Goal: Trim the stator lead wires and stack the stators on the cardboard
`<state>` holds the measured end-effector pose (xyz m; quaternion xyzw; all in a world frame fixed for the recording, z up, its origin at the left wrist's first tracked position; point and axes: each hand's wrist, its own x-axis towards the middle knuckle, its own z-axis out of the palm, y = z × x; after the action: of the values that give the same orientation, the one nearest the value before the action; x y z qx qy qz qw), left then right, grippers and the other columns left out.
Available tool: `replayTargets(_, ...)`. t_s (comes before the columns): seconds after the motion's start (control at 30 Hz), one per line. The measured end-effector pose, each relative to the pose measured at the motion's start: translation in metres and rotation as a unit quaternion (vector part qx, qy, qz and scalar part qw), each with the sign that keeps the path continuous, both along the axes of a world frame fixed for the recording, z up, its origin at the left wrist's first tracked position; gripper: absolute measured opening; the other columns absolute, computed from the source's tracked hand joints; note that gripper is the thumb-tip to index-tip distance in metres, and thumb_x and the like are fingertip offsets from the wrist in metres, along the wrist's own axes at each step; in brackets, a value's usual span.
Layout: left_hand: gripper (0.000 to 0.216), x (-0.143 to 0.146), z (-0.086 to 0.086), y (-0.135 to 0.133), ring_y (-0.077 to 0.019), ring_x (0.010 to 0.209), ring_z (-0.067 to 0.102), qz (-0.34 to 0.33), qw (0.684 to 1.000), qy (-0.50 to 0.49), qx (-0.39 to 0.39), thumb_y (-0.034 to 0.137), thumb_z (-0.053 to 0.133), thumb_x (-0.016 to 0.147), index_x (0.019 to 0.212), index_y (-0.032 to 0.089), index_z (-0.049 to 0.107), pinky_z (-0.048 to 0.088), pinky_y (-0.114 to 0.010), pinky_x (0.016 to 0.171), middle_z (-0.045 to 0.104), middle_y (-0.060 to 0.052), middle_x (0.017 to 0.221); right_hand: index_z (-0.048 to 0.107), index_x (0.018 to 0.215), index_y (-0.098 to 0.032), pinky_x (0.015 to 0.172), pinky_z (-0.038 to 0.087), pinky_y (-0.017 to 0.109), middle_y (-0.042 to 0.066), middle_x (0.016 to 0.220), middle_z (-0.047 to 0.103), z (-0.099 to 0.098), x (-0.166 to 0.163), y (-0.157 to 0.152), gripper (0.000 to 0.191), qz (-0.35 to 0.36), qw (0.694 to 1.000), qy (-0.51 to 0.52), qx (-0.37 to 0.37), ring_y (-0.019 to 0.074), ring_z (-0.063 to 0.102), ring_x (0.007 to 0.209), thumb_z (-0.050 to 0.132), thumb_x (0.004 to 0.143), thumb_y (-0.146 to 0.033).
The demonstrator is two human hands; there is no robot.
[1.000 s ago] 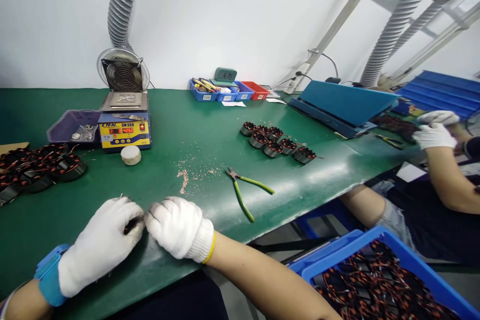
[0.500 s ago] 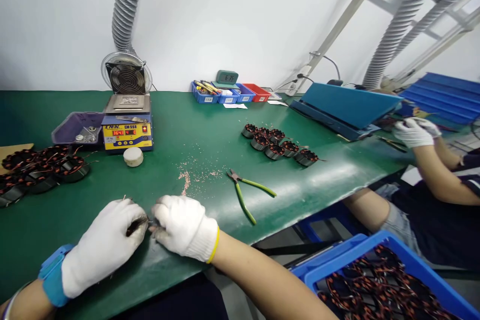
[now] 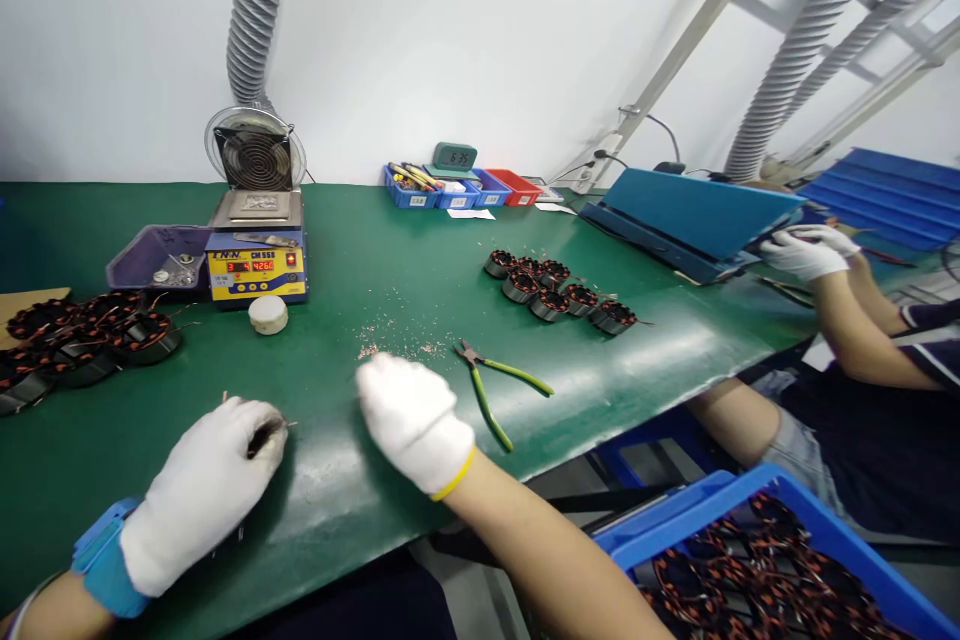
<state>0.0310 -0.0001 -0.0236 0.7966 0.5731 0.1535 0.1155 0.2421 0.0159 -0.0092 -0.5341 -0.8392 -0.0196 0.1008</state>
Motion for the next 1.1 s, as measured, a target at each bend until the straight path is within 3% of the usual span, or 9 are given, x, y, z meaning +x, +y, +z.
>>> replayTargets(0.07, 0.026, -0.005, 0.0, 0.003, -0.025, 0.09, 0.059, 0.039, 0.998, -0.046, 0.003, 0.027, 0.039, 0.087, 0.093, 0.018, 0.063, 0.048, -0.043, 0.086, 0.065, -0.008, 0.094, 0.064, 0.094, -0.018, 0.066, 0.043, 0.029, 0.005, 0.089, 0.064, 0.003, 0.007, -0.001, 0.013, -0.063, 0.983, 0.129, -0.114, 0.0199, 0.06, 0.077, 0.052, 0.092, -0.023)
replayTargets(0.17, 0.042, -0.014, 0.003, 0.006, -0.0242, 0.109, 0.057, 0.051, 0.993, -0.108, -0.019, 0.028, 0.041, 0.081, 0.119, 0.016, 0.055, 0.049, -0.042, 0.095, 0.061, -0.009, 0.117, 0.068, 0.096, -0.026, 0.065, 0.042, 0.025, -0.002, 0.085, 0.067, 0.002, -0.006, -0.011, 0.015, -0.029, 0.916, 0.237, -0.323, 0.0179, 0.063, 0.077, 0.062, 0.086, -0.035)
replayTargets(0.23, 0.051, -0.021, 0.005, 0.005, -0.0238, 0.115, 0.055, 0.021, 0.993, -0.113, -0.042, 0.027, 0.041, 0.078, 0.127, 0.016, 0.051, 0.047, -0.043, 0.1, 0.057, -0.008, 0.125, 0.07, 0.097, -0.029, 0.064, 0.041, 0.025, -0.004, 0.083, 0.068, -0.002, -0.024, -0.018, 0.02, -0.013, 0.892, 0.242, -0.381, 0.0184, 0.064, 0.075, 0.067, 0.08, -0.041)
replayTargets(0.4, 0.057, -0.03, -0.004, 0.002, -0.0253, 0.122, 0.051, -0.03, 0.996, -0.083, -0.009, 0.022, 0.04, 0.074, 0.13, 0.017, 0.05, 0.044, -0.046, 0.105, 0.054, -0.009, 0.131, 0.071, 0.09, -0.028, 0.058, 0.038, 0.022, -0.004, 0.086, 0.069, -0.004, -0.058, -0.022, 0.013, 0.06, 0.906, 0.247, -0.337, 0.0181, 0.064, 0.079, 0.066, 0.079, -0.032)
replayTargets(0.67, 0.037, -0.017, -0.016, -0.001, -0.0277, 0.117, 0.051, 0.027, 0.994, -0.075, 0.075, 0.019, 0.039, 0.081, 0.114, 0.017, 0.056, 0.043, -0.053, 0.103, 0.056, -0.011, 0.121, 0.07, 0.085, -0.027, 0.055, 0.035, 0.024, -0.003, 0.076, 0.066, -0.003, -0.05, -0.021, 0.012, 0.019, 0.902, 0.233, -0.362, 0.0179, 0.061, 0.069, 0.061, 0.08, -0.034)
replayTargets(0.8, 0.032, -0.01, -0.005, -0.009, -0.0388, 0.129, 0.036, -0.021, 0.982, 0.023, 0.189, 0.015, 0.044, 0.082, 0.11, 0.02, 0.058, 0.024, -0.07, 0.106, 0.056, -0.009, 0.124, 0.069, 0.087, -0.025, 0.057, 0.037, 0.023, -0.003, 0.073, 0.064, -0.012, -0.034, -0.016, 0.012, -0.042, 0.868, 0.312, -0.384, 0.0155, 0.058, 0.067, 0.059, 0.082, -0.03)
replayTargets(0.87, 0.032, -0.008, -0.003, -0.012, -0.034, 0.131, 0.034, -0.079, 0.978, 0.026, 0.193, 0.01, 0.044, 0.081, 0.107, 0.022, 0.058, 0.018, -0.066, 0.111, 0.06, -0.006, 0.117, 0.067, 0.085, -0.022, 0.055, 0.038, 0.021, -0.003, 0.071, 0.063, -0.017, -0.029, -0.016, 0.01, -0.04, 0.847, 0.372, -0.377, 0.0131, 0.057, 0.064, 0.059, 0.082, -0.026)
replayTargets(0.97, 0.024, -0.007, -0.008, -0.013, -0.0244, 0.123, 0.045, -0.133, 0.98, -0.014, 0.151, 0.008, 0.041, 0.084, 0.095, 0.02, 0.058, 0.026, -0.053, 0.114, 0.063, -0.005, 0.099, 0.063, 0.081, -0.018, 0.051, 0.037, 0.019, -0.003, 0.066, 0.06, -0.023, -0.03, -0.018, 0.006, -0.039, 0.813, 0.45, -0.369, 0.0106, 0.053, 0.057, 0.058, 0.082, -0.02)
replayTargets(1.1, 0.021, -0.009, -0.015, -0.007, -0.0265, 0.115, 0.05, -0.097, 0.987, -0.033, 0.126, 0.014, 0.04, 0.087, 0.086, 0.02, 0.06, 0.042, -0.05, 0.101, 0.063, -0.009, 0.102, 0.061, 0.08, -0.016, 0.045, 0.036, 0.018, -0.004, 0.059, 0.056, -0.027, -0.038, -0.019, 0.006, -0.045, 0.765, 0.515, -0.385, 0.0101, 0.05, 0.05, 0.056, 0.083, -0.017)
